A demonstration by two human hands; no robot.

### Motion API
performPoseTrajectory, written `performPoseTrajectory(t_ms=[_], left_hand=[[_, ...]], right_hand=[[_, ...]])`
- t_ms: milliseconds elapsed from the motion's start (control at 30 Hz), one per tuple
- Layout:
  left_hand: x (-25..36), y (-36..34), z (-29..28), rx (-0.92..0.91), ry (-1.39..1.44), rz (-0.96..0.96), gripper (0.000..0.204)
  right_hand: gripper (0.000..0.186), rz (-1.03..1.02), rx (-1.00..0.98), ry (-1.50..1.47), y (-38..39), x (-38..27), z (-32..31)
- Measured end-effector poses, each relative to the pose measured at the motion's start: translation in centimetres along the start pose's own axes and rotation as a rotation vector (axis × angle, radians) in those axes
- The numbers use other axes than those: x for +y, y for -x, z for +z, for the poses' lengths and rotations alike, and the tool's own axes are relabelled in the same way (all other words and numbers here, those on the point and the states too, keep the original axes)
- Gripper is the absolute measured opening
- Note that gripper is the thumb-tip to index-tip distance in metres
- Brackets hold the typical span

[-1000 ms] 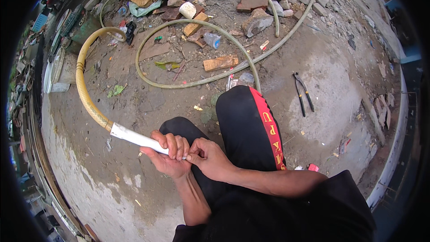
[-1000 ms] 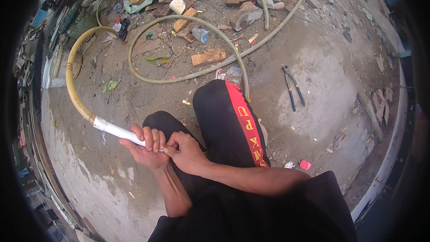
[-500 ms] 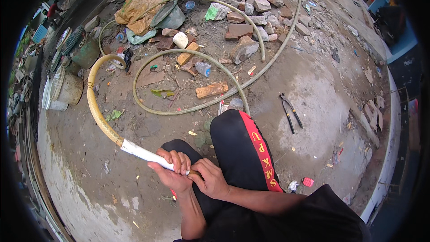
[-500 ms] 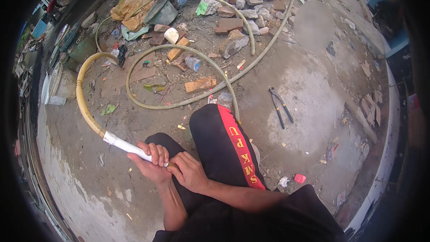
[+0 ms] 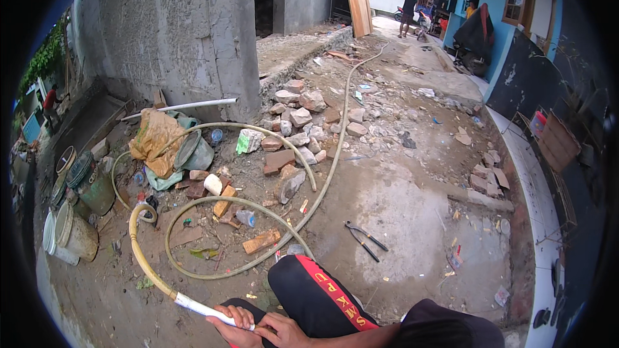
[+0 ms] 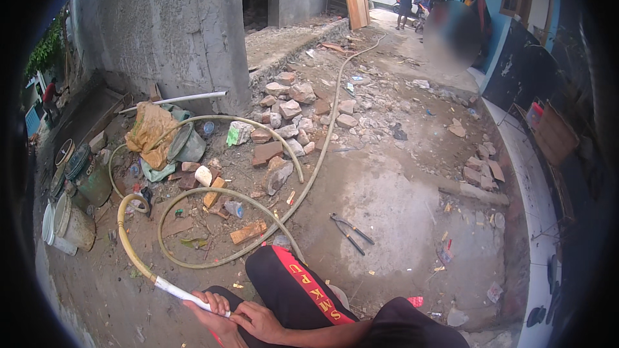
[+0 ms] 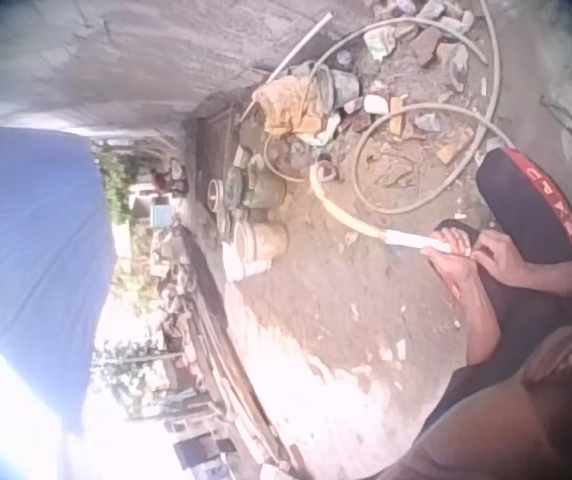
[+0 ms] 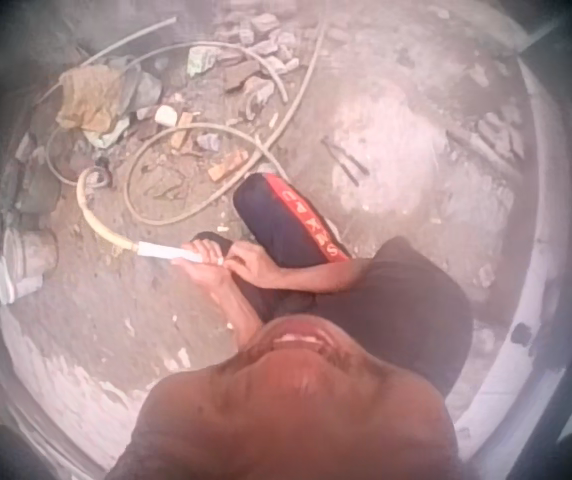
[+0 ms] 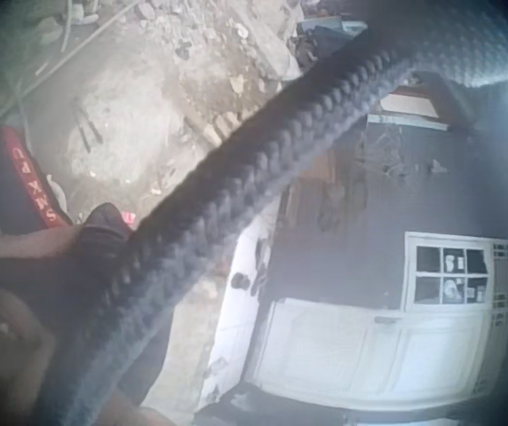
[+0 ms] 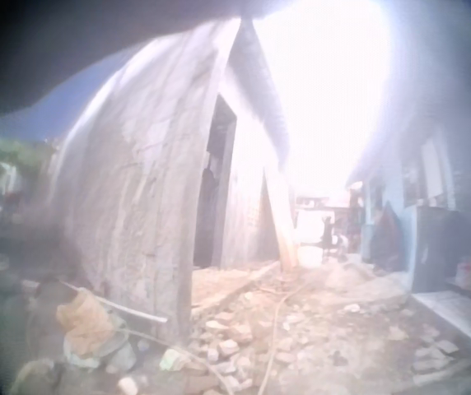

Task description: The person sits on the ground and secures a yellow hose onto a white PVC pipe. They use their hands to push the hose onto the pipe and then use pliers to tighten a metal clamp around the connection.

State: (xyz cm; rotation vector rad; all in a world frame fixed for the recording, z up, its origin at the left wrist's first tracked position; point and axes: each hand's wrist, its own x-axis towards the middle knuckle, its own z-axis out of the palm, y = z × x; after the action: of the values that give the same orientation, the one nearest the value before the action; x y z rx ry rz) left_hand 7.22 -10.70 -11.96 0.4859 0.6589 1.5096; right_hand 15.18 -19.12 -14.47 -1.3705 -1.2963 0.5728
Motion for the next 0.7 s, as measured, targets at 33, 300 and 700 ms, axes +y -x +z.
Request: performPoseTrajectory(t_ms=[33,300,700], left_hand=[[-0.1,-0.1,-0.2,0.009,0.014,-0.003,0.05],[1.9,1.2,1.1,0.057,-0.08,-0.148,0.061],[2.0,1.4,0.1,0.034,-0.095,-0.017,0.062]], right_hand=[[0.016,-0.017,0.033,0.045,-0.1,-0.6,-0.2],[0.016,0.444,0.003,-0.179,0.7,-2.6,-0.4],[0.016,-0.336,-0.058,0.16,1.6,-0.6,-0.4]])
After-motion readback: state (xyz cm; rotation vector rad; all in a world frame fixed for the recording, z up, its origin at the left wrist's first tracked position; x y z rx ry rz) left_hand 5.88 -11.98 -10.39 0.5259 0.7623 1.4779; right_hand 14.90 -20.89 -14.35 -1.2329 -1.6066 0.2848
